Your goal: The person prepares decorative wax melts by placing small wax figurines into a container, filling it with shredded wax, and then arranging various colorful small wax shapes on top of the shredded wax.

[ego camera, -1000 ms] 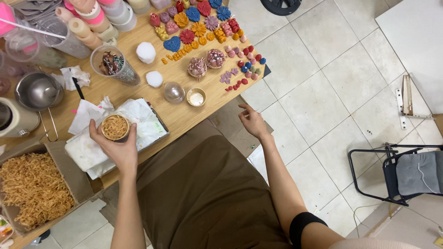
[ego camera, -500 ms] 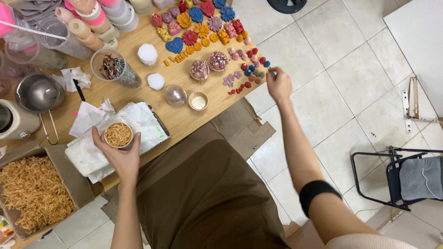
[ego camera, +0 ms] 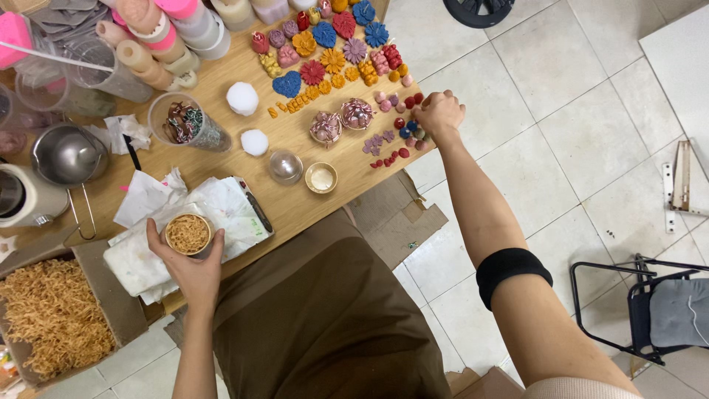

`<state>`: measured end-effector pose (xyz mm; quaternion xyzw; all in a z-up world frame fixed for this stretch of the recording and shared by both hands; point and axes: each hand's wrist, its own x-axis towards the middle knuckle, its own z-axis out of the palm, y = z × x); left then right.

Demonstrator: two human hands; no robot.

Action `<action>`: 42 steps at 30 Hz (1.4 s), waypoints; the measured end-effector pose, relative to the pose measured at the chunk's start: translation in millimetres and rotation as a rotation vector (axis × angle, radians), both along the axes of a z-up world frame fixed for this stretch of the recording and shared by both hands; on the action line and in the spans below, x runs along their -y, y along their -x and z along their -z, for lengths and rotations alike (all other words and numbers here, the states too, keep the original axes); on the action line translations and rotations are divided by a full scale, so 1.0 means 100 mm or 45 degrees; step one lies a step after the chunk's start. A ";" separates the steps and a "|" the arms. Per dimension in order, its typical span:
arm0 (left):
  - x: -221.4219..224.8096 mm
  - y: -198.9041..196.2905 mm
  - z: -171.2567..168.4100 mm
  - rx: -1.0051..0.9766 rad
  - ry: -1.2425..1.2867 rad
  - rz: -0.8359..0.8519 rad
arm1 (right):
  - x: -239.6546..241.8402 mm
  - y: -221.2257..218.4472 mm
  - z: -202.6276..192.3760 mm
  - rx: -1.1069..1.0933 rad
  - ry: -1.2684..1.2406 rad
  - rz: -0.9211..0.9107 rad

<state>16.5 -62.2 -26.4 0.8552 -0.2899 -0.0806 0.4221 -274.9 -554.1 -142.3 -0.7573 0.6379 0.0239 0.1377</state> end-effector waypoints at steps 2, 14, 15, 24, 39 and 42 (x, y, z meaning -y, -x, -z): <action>0.01 0.00 -0.01 -0.011 -0.017 -0.004 | 0.03 -0.03 0.09 -0.018 -0.017 0.019; 0.03 0.04 -0.12 -0.113 -0.001 -0.044 | -0.07 0.00 -0.18 0.297 0.144 0.181; 0.04 0.03 -0.14 -0.104 0.007 -0.038 | -0.14 0.07 -0.28 0.416 0.179 0.208; -0.03 0.03 -0.05 -0.102 0.201 -0.038 | -1.61 0.53 -0.37 1.538 -0.310 0.410; -0.27 -0.07 0.07 0.103 0.104 -0.053 | -3.13 -1.23 -1.18 1.264 -0.584 -0.466; -0.24 -0.06 0.06 0.122 0.151 -0.044 | -3.18 -1.58 -1.31 1.273 -0.509 -0.708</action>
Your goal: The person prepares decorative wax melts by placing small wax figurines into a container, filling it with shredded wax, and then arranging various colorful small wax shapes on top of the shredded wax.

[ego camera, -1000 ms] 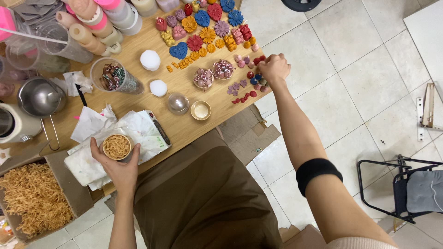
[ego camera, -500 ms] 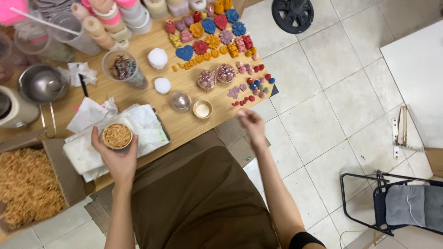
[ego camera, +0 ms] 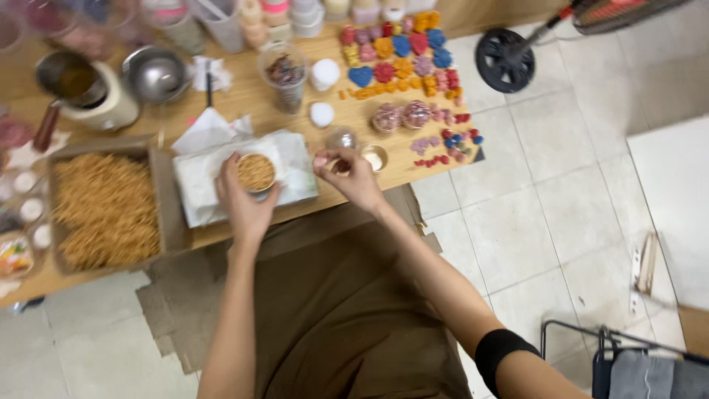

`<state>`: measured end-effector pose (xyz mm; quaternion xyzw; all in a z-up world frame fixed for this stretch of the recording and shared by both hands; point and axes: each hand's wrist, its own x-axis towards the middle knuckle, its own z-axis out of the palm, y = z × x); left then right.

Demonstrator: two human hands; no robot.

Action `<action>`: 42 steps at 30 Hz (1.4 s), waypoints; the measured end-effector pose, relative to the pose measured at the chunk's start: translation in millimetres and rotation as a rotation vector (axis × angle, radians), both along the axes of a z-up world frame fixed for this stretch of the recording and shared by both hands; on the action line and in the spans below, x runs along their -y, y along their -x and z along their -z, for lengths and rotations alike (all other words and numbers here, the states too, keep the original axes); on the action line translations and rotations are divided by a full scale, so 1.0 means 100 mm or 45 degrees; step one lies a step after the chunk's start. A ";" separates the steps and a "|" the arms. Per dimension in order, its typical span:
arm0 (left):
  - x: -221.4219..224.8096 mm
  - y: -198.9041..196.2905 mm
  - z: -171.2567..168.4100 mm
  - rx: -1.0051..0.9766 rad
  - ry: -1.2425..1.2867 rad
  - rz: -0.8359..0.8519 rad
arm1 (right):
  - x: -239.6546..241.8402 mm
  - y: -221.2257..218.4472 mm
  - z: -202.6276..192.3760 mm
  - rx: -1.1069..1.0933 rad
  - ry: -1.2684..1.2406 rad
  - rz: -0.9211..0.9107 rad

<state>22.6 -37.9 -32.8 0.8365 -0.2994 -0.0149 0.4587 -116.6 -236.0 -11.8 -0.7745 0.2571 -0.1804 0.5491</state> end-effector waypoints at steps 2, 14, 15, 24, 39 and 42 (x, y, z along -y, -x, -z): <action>0.02 0.02 -0.02 0.028 0.106 -0.008 | -0.05 -0.24 -0.08 0.072 0.075 -0.083; -0.10 0.13 -0.08 0.099 0.224 -0.161 | -0.44 -0.96 -0.50 0.034 0.568 -0.388; -0.10 0.14 -0.08 0.073 0.217 -0.169 | -0.46 -0.98 -0.51 0.021 0.568 -0.386; -0.11 0.17 -0.12 0.031 0.151 -0.195 | -0.54 -1.05 -0.50 -0.008 0.780 -0.369; -0.09 0.16 -0.14 0.076 0.290 -0.177 | -0.52 -1.03 -0.42 0.042 0.810 -0.268; -0.10 0.16 -0.16 0.130 0.278 -0.152 | -0.52 -1.03 -0.38 0.044 0.797 -0.231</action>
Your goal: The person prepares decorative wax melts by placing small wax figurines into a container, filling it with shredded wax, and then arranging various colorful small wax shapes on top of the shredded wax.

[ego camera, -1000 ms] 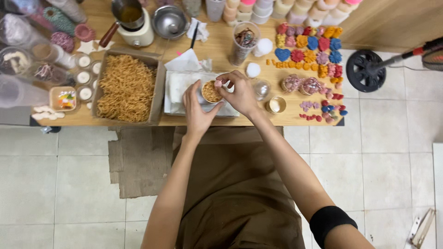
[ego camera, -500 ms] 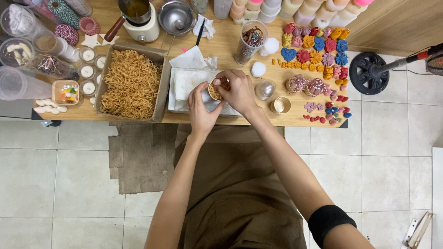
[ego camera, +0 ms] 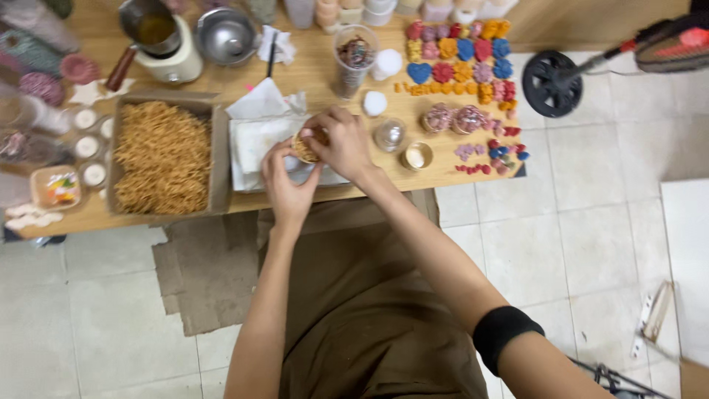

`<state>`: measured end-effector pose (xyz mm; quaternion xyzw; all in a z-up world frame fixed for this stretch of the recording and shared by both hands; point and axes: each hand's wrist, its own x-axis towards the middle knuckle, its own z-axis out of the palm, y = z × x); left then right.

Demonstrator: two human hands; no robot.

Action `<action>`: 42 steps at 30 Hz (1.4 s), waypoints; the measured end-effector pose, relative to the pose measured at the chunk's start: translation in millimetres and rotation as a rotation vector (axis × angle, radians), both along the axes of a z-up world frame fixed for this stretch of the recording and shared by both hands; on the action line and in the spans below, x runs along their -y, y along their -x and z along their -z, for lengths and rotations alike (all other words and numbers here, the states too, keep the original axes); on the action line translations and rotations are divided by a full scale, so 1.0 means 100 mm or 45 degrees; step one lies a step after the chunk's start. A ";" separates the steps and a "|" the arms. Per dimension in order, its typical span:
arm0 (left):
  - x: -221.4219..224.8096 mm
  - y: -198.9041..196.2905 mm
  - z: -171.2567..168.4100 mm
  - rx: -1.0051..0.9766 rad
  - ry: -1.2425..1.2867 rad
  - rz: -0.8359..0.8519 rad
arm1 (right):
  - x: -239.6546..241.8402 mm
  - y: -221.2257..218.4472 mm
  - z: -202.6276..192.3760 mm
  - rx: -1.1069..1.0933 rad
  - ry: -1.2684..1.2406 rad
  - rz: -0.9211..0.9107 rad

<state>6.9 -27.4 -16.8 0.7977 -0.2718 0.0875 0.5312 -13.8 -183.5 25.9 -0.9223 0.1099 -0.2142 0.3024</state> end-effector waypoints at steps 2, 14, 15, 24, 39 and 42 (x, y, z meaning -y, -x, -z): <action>-0.01 0.00 -0.02 0.015 -0.026 0.019 | 0.00 0.00 0.03 0.056 0.014 -0.016; -0.06 0.00 -0.04 -0.010 -0.089 0.058 | 0.06 0.22 -0.20 0.044 -0.157 0.112; -0.05 0.00 -0.03 -0.040 -0.079 0.062 | 0.11 0.30 -0.22 0.063 -0.202 0.137; 0.04 0.00 0.04 -0.124 -0.182 -0.047 | 0.81 1.59 0.08 0.093 -0.319 0.485; -0.10 0.19 -0.03 -0.083 -0.343 -0.050 | 2.38 3.26 1.14 -0.126 -0.015 1.135; -0.14 0.25 -0.03 -0.118 -0.396 -0.040 | 2.87 3.32 1.33 -0.108 0.087 1.115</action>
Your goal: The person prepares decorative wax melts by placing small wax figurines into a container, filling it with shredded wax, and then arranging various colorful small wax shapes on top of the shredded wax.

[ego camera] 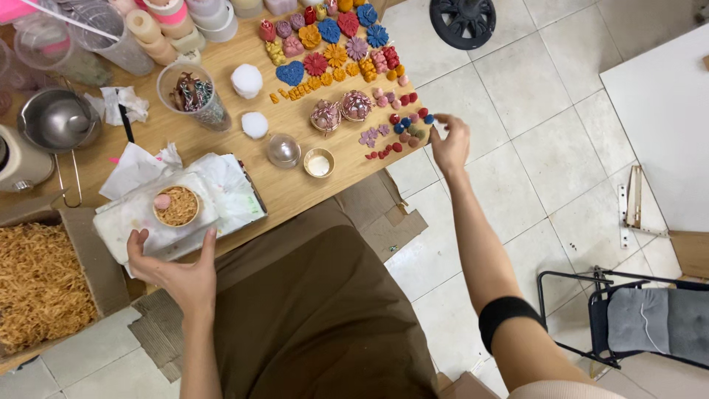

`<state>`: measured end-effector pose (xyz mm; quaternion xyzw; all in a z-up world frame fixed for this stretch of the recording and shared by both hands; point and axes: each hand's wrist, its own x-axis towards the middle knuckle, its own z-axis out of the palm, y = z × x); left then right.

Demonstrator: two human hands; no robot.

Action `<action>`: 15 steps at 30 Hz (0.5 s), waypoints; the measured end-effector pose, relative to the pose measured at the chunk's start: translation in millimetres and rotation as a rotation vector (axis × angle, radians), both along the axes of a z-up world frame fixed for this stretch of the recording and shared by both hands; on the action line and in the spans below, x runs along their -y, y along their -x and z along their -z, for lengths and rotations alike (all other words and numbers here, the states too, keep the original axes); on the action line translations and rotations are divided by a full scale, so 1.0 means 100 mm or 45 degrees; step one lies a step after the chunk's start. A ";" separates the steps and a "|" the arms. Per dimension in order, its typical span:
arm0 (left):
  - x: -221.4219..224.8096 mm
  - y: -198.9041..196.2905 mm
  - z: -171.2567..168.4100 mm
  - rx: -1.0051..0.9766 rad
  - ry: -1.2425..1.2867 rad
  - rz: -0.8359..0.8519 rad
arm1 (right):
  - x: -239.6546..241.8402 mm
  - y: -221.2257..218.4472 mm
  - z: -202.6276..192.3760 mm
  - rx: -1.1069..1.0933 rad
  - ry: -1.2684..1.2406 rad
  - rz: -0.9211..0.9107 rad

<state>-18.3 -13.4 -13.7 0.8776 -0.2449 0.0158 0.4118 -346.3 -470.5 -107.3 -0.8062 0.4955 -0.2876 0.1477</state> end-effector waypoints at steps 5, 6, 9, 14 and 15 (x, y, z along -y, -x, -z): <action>0.05 0.16 -0.08 -0.050 -0.044 -0.008 | 0.61 -0.11 0.37 -0.197 -0.162 -0.073; 0.08 0.15 -0.09 -0.069 -0.062 -0.036 | 0.63 -0.17 0.45 -0.268 -0.246 -0.051; 0.14 0.14 -0.15 -0.011 -0.061 -0.047 | 0.79 -0.22 0.58 -0.421 -0.323 -0.019; 0.15 0.15 -0.20 0.000 -0.088 -0.075 | 0.82 -0.25 0.70 -0.458 -0.269 0.015; 0.16 0.15 -0.19 -0.005 -0.092 -0.063 | 0.84 -0.25 0.72 -0.461 -0.260 0.014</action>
